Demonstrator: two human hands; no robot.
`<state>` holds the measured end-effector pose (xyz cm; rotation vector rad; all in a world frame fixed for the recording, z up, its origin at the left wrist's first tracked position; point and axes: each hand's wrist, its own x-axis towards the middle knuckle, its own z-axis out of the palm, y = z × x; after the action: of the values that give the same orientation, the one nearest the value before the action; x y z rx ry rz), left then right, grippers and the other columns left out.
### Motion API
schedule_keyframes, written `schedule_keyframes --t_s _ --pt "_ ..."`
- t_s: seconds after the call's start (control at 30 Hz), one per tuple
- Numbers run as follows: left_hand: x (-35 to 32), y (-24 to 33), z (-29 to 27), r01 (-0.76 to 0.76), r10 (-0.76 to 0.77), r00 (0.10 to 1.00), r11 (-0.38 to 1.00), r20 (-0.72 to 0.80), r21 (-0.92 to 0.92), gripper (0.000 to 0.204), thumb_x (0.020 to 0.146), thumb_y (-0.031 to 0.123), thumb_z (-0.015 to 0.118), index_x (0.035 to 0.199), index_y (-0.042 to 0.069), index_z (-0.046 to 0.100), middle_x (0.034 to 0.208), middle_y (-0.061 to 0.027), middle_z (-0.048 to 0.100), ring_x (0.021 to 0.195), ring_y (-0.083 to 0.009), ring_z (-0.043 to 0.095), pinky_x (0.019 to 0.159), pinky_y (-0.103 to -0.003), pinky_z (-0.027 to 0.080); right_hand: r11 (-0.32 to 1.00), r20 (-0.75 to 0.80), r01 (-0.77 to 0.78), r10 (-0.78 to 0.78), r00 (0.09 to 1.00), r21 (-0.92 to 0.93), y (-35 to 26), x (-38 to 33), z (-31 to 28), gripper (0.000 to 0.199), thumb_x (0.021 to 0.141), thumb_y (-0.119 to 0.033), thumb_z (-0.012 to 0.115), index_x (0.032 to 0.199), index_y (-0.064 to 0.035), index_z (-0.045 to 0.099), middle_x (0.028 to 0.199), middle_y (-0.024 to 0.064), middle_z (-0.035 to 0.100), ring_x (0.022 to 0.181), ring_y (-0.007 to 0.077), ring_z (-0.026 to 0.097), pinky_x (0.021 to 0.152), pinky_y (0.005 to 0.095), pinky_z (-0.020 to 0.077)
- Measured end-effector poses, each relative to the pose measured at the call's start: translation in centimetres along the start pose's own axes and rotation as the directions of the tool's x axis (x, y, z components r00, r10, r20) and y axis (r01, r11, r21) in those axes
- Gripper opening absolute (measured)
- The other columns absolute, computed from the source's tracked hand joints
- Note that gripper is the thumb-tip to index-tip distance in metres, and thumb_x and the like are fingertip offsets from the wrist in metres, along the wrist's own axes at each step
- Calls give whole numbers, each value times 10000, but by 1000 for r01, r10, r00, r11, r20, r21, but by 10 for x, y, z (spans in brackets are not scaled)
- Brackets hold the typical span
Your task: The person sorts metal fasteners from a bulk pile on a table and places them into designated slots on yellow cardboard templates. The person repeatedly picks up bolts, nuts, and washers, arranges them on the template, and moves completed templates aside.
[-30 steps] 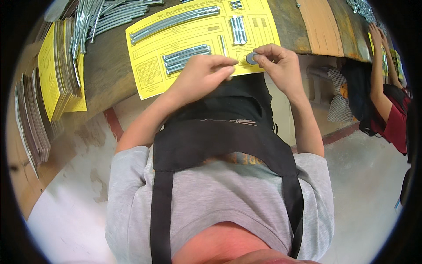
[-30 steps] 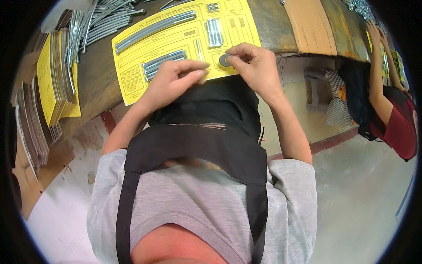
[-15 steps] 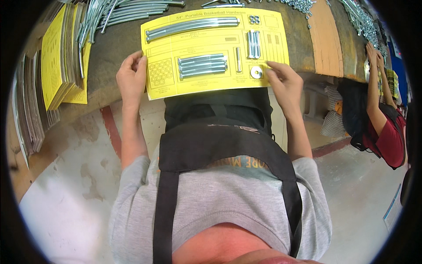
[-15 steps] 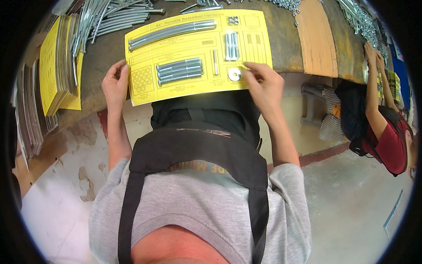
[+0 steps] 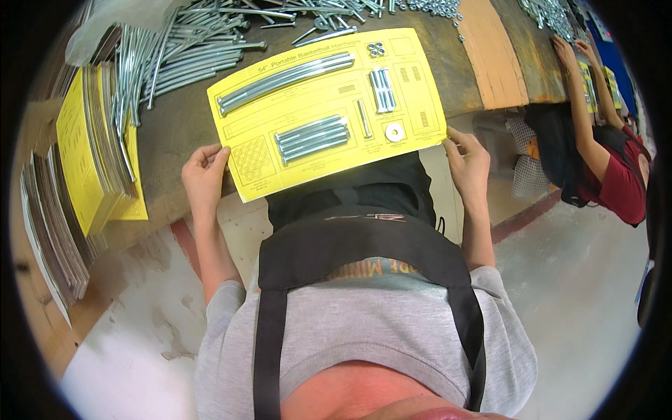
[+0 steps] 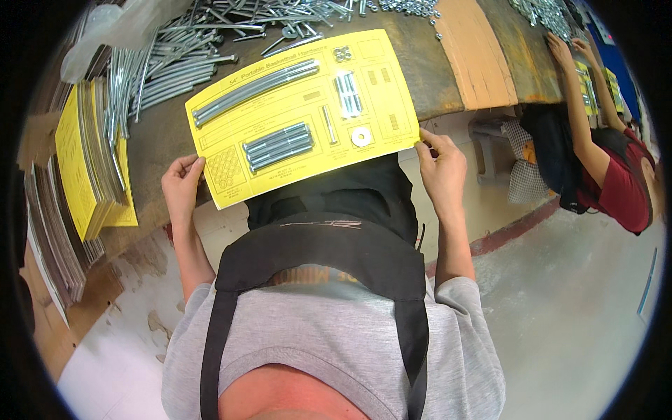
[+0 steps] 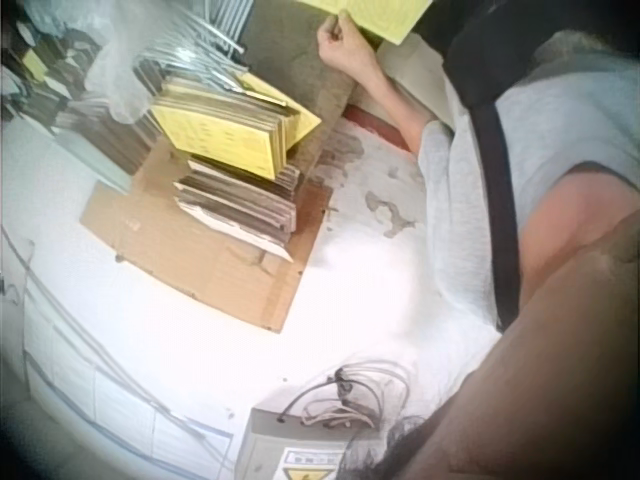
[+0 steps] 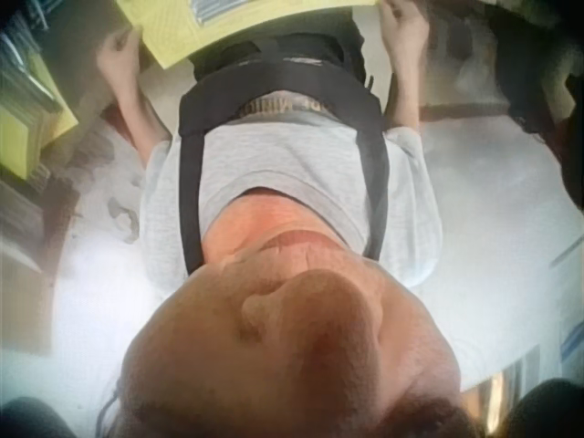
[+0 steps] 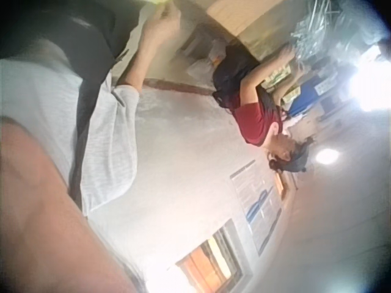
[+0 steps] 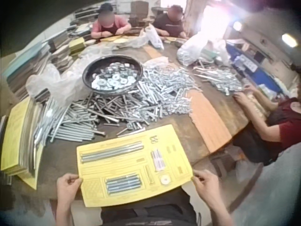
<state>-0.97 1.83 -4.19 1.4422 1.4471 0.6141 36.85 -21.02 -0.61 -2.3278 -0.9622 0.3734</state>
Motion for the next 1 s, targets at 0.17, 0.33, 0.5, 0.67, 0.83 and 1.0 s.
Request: schedule_keyframes --t_s 0.17,0.33,0.5,0.67,0.83,1.0 --pt "3 8 -4 55 -57 995 998 77 25 190 904 104 703 957 -76 675 807 -57 689 662 -67 577 606 -209 457 932 -28 -176 194 981 316 9 -4 8 268 892 -68 681 1138 33 712 807 53 663 663 88 559 624 236 454" --pt "10 10 -9 123 -97 980 983 176 -138 169 904 104 702 924 -60 670 758 -44 674 632 -72 578 579 -202 447 745 15 -301 364 931 595 10 -7 13 191 876 -36 695 1040 56 728 767 20 652 630 73 543 599 216 448" --pt "12 18 -14 108 -96 980 993 174 -56 162 910 104 690 919 -56 669 748 -46 674 612 -70 578 567 -199 438 697 59 -305 354 933 649 21 -10 19 146 885 -22 677 1002 57 716 749 19 644 616 63 534 575 211 429" --pt "18 21 -13 127 -108 960 990 257 -59 162 923 109 672 935 -53 677 772 -57 694 623 -71 606 572 -194 450 700 17 -290 369 929 653 31 -9 22 134 889 -22 671 991 54 715 748 15 638 619 59 532 568 210 421" --pt "23 11 -20 163 -88 905 975 416 -150 226 951 186 651 1005 -30 691 832 -55 713 696 -84 658 614 -184 479 717 -77 -268 409 909 644 21 -13 25 161 906 -71 647 1024 17 713 802 8 653 662 65 565 587 209 448" --pt "31 2 -32 227 -92 815 959 573 -168 339 973 224 614 1171 -49 652 981 -94 717 836 -121 684 675 -204 497 757 -185 -244 433 882 606 3 -15 28 169 928 -132 619 1038 -43 711 865 1 672 735 67 592 626 216 479"
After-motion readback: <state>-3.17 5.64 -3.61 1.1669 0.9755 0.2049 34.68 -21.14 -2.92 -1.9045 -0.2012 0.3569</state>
